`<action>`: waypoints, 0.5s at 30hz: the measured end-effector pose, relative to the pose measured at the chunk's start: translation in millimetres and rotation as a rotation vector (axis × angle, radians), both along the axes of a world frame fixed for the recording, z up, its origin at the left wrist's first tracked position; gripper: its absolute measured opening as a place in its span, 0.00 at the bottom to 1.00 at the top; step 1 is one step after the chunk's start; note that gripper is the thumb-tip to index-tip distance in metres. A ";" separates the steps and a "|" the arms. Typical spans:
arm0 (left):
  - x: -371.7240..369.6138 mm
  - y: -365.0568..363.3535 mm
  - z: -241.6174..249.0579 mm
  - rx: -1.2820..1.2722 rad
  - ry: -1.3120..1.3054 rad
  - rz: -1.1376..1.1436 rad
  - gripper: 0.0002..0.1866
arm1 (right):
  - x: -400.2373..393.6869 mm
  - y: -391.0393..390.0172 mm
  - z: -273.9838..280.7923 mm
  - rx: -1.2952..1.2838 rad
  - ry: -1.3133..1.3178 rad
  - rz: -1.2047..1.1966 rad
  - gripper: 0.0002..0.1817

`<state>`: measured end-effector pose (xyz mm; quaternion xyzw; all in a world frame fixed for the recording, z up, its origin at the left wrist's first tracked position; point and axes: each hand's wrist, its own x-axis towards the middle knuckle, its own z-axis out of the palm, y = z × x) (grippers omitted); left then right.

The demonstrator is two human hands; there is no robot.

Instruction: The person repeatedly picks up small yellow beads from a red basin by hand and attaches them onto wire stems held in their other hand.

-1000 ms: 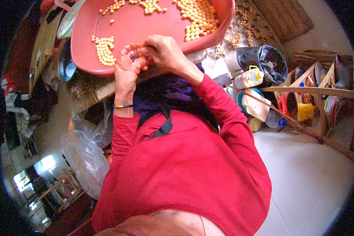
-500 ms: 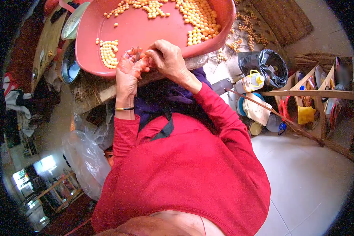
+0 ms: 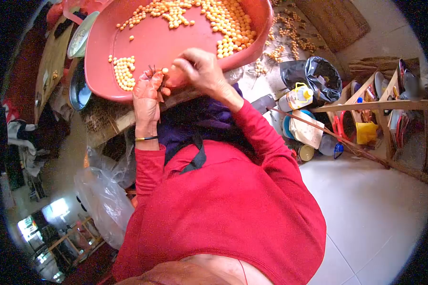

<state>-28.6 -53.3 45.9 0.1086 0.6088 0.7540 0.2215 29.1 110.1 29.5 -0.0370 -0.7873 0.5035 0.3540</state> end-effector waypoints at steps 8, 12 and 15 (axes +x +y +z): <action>4.8 5.5 2.9 -0.015 -0.017 0.042 0.07 | -21.1 74.3 -2.9 0.638 -0.142 -0.405 0.06; 6.2 9.0 2.4 -0.001 0.003 0.043 0.07 | -36.8 84.5 -9.3 0.948 -0.322 -0.416 0.07; 7.7 9.9 2.4 -0.007 0.010 0.025 0.07 | -44.7 92.4 -14.5 0.933 -0.329 -0.417 0.06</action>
